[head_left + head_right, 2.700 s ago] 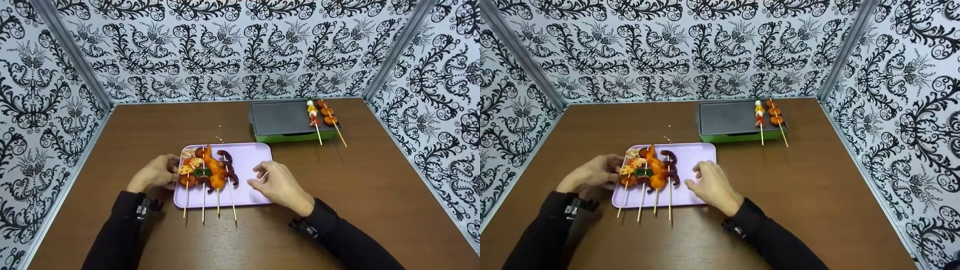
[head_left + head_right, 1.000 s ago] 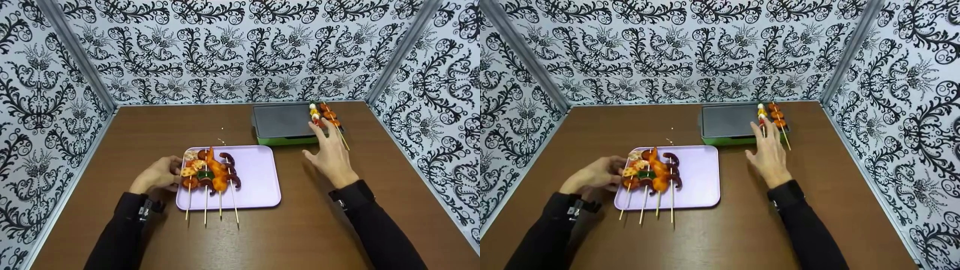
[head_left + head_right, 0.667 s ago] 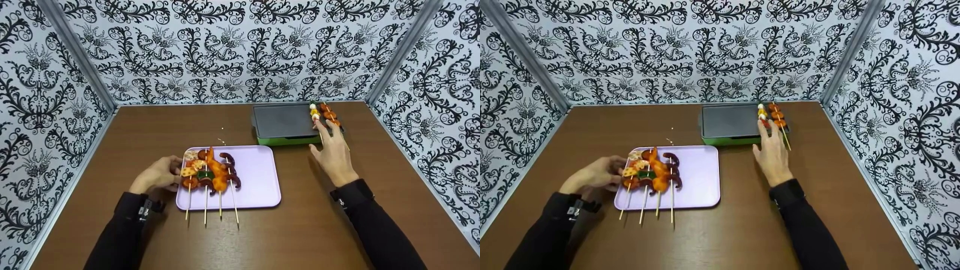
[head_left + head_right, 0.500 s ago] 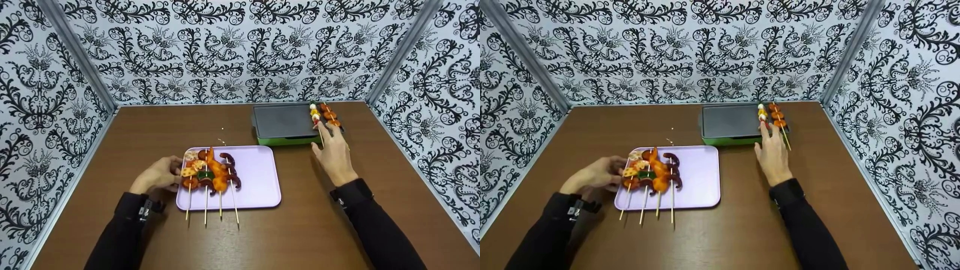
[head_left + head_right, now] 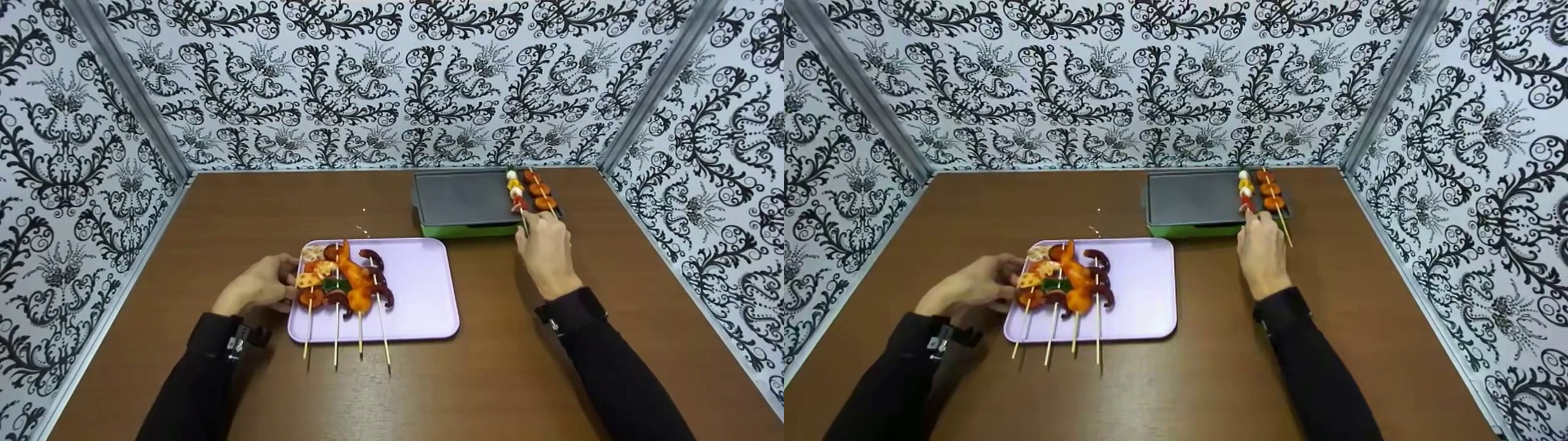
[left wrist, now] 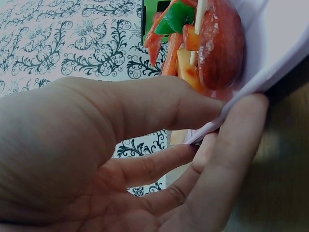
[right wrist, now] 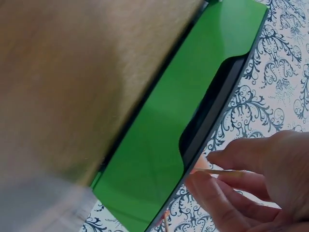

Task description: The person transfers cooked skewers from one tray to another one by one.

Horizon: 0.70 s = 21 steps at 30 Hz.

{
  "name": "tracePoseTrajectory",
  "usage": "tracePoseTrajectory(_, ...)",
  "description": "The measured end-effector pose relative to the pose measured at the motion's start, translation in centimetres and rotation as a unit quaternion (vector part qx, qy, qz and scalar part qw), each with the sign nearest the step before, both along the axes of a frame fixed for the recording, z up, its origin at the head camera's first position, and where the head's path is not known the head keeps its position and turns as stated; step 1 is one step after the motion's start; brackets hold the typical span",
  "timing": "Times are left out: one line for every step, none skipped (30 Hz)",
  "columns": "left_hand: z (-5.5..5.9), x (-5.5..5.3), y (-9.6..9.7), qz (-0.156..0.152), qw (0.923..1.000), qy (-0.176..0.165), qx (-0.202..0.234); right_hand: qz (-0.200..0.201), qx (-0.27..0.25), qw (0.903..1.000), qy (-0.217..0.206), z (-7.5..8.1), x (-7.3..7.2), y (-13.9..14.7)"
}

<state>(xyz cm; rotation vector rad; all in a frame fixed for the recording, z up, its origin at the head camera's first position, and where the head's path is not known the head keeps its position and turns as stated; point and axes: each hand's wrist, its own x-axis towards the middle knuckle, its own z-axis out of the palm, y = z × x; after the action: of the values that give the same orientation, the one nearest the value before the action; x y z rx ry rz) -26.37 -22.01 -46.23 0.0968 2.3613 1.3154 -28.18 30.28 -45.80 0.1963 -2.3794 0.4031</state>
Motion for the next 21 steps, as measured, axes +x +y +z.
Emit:
tracePoseTrajectory(0.0, 0.0, 0.0, 0.001, 1.0000, -0.002, 0.001, -0.002, -0.001, 1.0000, -0.006, 0.1, 0.0, 0.0)
tracePoseTrajectory(0.0, 0.0, 0.0, 0.002, 1.0000, -0.002, 0.001, -0.005, -0.002, 0.9999, -0.013, 0.2, 0.0, -0.1)
tracePoseTrajectory(0.0, 0.0, 0.0, 0.002, 1.0000, -0.003, 0.000, -0.009, -0.004, 0.9997, -0.021, 0.4, -0.1, -0.1)
tracePoseTrajectory(0.1, 0.0, 0.0, 0.002, 1.0000, -0.003, -0.001, -0.013, -0.006, 0.9995, -0.028, 0.5, -0.1, -0.1)
tracePoseTrajectory(0.1, 0.0, 0.0, 0.002, 1.0000, -0.002, -0.002, -0.018, -0.009, 0.9991, -0.037, 0.6, -0.2, -0.2)
tracePoseTrajectory(0.1, 0.0, 0.0, 0.002, 1.0000, -0.001, -0.005, -0.023, -0.012, 0.9986, -0.045, 0.8, -0.2, -0.2)
tracePoseTrajectory(0.1, 0.0, 0.0, 0.003, 1.0000, 0.000, -0.007, -0.029, -0.016, 0.9980, -0.053, 1.0, -0.2, -0.3)
tracePoseTrajectory(0.1, 0.0, 0.0, 0.000, 1.0000, 0.002, -0.009, -0.034, -0.020, 0.9973, -0.062, 1.1, -0.3, -0.3)
tracePoseTrajectory(0.1, 0.0, 0.0, -0.001, 0.9999, 0.003, -0.010, -0.040, -0.024, 0.9965, -0.070, 1.3, -0.3, -0.4)
tracePoseTrajectory(0.2, 0.0, 0.0, -0.002, 0.9999, 0.003, -0.011, -0.045, -0.028, 0.9956, -0.077, 1.5, -0.4, -0.4)
tracePoseTrajectory(0.2, 0.0, 0.0, -0.001, 0.9999, 0.003, -0.011, -0.051, -0.032, 0.9945, -0.085, 1.7, -0.4, -0.5)
tracePoseTrajectory(0.2, 0.1, 0.0, -0.001, 0.9999, 0.002, -0.012, -0.057, -0.037, 0.9934, -0.092, 1.9, -0.4, -0.6)
tracePoseTrajectory(0.2, 0.1, -0.1, -0.002, 0.9999, 0.002, -0.012, -0.063, -0.041, 0.9922, -0.100, 2.1, -0.4, -0.6)
tracePoseTrajectory(0.3, 0.1, -0.1, -0.001, 0.9999, 0.001, -0.011, -0.069, -0.045, 0.9908, -0.108, 2.4, -0.4, -0.6)
tracePoseTrajectory(0.2, 0.1, -0.1, 0.001, 0.9999, 0.001, -0.010, -0.074, -0.048, 0.9894, -0.115, 2.6, -0.4, -0.7)
tracePoseTrajectory(0.2, 0.1, -0.1, 0.000, 1.0000, 0.001, -0.009, -0.079, -0.052, 0.9879, -0.123, 2.8, -0.4, -0.7)
tracePoseTrajectory(0.2, 0.1, -0.1, -0.001, 1.0000, 0.002, -0.008, -0.083, -0.055, 0.9865, -0.130, 3.1, -0.3, -0.8)
tracePoseTrajectory(0.2, 0.1, -0.1, -0.001, 1.0000, 0.001, -0.004, -0.087, -0.060, 0.9850, -0.136, 3.3, -0.3, -0.8)
tracePoseTrajectory(0.2, 0.1, -0.1, -0.003, 1.0000, 0.002, -0.001, -0.090, -0.065, 0.9838, -0.141, 3.6, -0.3, -0.8)
tracePoseTrajectory(0.1, 0.1, -0.1, -0.003, 1.0000, 0.000, 0.001, -0.093, -0.069, 0.9825, -0.146, 3.8, -0.3, -0.8)
tracePoseTrajectory(0.1, 0.1, -0.1, -0.006, 1.0000, 0.000, 0.005, -0.096, -0.073, 0.9813, -0.150, 4.0, -0.3, -0.8)
